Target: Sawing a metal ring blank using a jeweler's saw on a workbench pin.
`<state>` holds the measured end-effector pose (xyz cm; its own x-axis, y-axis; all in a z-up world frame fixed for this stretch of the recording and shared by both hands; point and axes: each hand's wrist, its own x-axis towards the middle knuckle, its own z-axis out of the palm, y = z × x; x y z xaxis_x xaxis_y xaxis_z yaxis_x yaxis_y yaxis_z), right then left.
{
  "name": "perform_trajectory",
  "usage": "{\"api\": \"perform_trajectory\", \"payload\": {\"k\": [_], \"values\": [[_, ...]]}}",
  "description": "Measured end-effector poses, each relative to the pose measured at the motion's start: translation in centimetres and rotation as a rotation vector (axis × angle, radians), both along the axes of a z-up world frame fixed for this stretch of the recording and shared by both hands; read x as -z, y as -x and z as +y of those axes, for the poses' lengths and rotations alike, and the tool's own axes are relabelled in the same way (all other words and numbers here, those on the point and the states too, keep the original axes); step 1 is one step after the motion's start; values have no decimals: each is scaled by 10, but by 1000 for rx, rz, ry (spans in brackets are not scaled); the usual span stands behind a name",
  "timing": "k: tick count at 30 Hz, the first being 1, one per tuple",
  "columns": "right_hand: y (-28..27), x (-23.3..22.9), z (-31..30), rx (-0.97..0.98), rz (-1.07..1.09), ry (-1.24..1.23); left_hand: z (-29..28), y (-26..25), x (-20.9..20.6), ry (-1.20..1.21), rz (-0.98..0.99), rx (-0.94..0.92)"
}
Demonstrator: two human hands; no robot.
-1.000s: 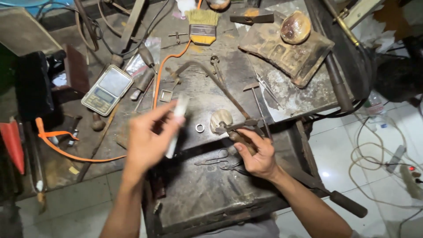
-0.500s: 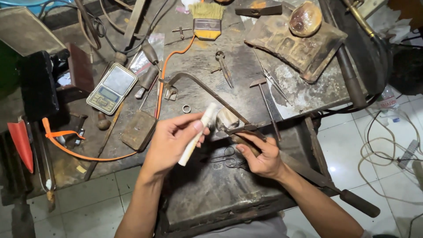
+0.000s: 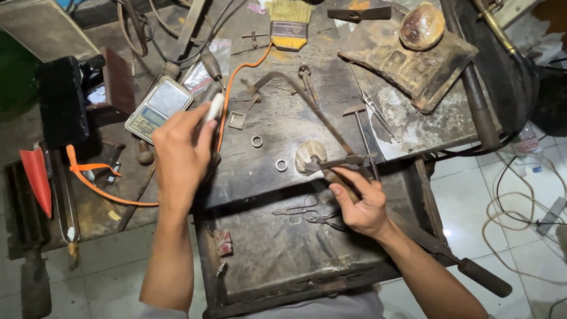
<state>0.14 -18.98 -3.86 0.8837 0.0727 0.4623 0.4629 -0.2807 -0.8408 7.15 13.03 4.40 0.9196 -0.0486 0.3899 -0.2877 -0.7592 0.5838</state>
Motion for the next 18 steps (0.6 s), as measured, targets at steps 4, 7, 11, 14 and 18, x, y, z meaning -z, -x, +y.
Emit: {"api": "perform_trajectory", "payload": {"k": [4, 7, 11, 14, 18], "values": [[2, 9, -5, 30, 19, -22, 7, -5, 13, -170, 29, -42], [4, 16, -9, 62, 47, -33, -23, 7, 0, -154, -17, 8], [5, 16, -9, 53, 89, -96, -64, 32, 21, -9, 158, 269], [5, 19, -12, 40, 95, -111, -78, 41, 42, -54, 177, 318], [3, -1, -5, 6, 119, -204, -92, 38, 32, 285, 154, 291]]}}
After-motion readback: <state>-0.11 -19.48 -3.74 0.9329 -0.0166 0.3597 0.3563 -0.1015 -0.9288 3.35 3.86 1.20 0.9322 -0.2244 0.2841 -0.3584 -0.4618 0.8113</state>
